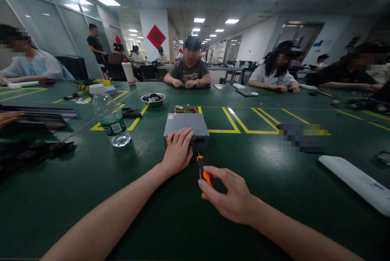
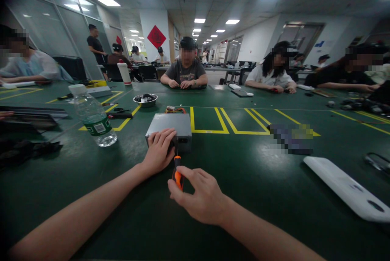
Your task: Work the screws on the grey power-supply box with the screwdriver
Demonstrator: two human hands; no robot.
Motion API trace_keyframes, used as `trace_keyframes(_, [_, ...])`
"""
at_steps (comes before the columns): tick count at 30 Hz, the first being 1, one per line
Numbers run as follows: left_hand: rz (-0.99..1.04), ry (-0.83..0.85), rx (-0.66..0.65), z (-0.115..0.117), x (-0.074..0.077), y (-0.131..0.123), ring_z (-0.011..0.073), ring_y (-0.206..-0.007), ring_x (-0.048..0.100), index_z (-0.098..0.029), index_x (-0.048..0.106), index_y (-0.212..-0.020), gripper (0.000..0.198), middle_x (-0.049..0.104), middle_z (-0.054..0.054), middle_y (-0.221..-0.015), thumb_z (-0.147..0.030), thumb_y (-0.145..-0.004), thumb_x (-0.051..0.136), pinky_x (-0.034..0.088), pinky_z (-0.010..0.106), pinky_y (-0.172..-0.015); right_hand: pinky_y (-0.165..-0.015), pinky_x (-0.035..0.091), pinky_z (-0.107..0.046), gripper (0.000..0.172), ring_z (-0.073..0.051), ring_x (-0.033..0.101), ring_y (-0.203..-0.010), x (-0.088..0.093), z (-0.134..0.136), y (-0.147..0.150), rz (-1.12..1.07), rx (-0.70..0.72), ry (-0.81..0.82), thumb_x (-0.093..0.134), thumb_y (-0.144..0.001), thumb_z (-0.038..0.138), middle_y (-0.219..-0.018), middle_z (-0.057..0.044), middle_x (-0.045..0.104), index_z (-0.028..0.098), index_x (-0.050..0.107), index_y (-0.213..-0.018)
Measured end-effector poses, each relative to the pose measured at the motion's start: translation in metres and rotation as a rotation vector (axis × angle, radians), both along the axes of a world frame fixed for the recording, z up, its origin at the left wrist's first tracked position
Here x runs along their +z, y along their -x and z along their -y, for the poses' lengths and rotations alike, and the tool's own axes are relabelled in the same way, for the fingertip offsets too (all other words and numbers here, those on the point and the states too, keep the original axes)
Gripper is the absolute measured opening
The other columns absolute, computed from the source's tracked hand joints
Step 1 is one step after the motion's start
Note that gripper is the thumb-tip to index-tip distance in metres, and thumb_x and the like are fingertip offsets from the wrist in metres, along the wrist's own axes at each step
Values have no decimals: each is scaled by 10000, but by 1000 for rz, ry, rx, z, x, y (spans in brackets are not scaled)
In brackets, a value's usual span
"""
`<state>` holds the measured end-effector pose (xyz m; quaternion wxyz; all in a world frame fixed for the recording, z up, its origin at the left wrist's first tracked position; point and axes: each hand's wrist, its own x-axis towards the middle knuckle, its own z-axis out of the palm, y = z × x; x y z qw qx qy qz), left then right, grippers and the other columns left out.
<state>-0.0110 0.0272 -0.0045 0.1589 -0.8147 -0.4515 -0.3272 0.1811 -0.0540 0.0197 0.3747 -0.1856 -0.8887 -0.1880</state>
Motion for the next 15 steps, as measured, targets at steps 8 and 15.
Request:
trace_keyframes(8, [2,-1,13,-1,-1,-1,230,-1233,366,-168,393,-1264,459,447,92,-1326,-177,-809,445,223,419,-1014,-659,523,-234,225,-153,629,-828,-1,0,-2,-46,24,93,535,-833,250,-1028,-155,622,137,477,-1019])
trace_keyframes(15, [0,-4,2,0,-1,0,243,-1227,370,-170,374,-1283,489,454,101,-1318,-183,-800,449,233,431,-1001,-698,518,-270,261,-196,600,-941,1,1,-4,37,39,111,473,-829,200,-1109,-171,557,151,528,-1080])
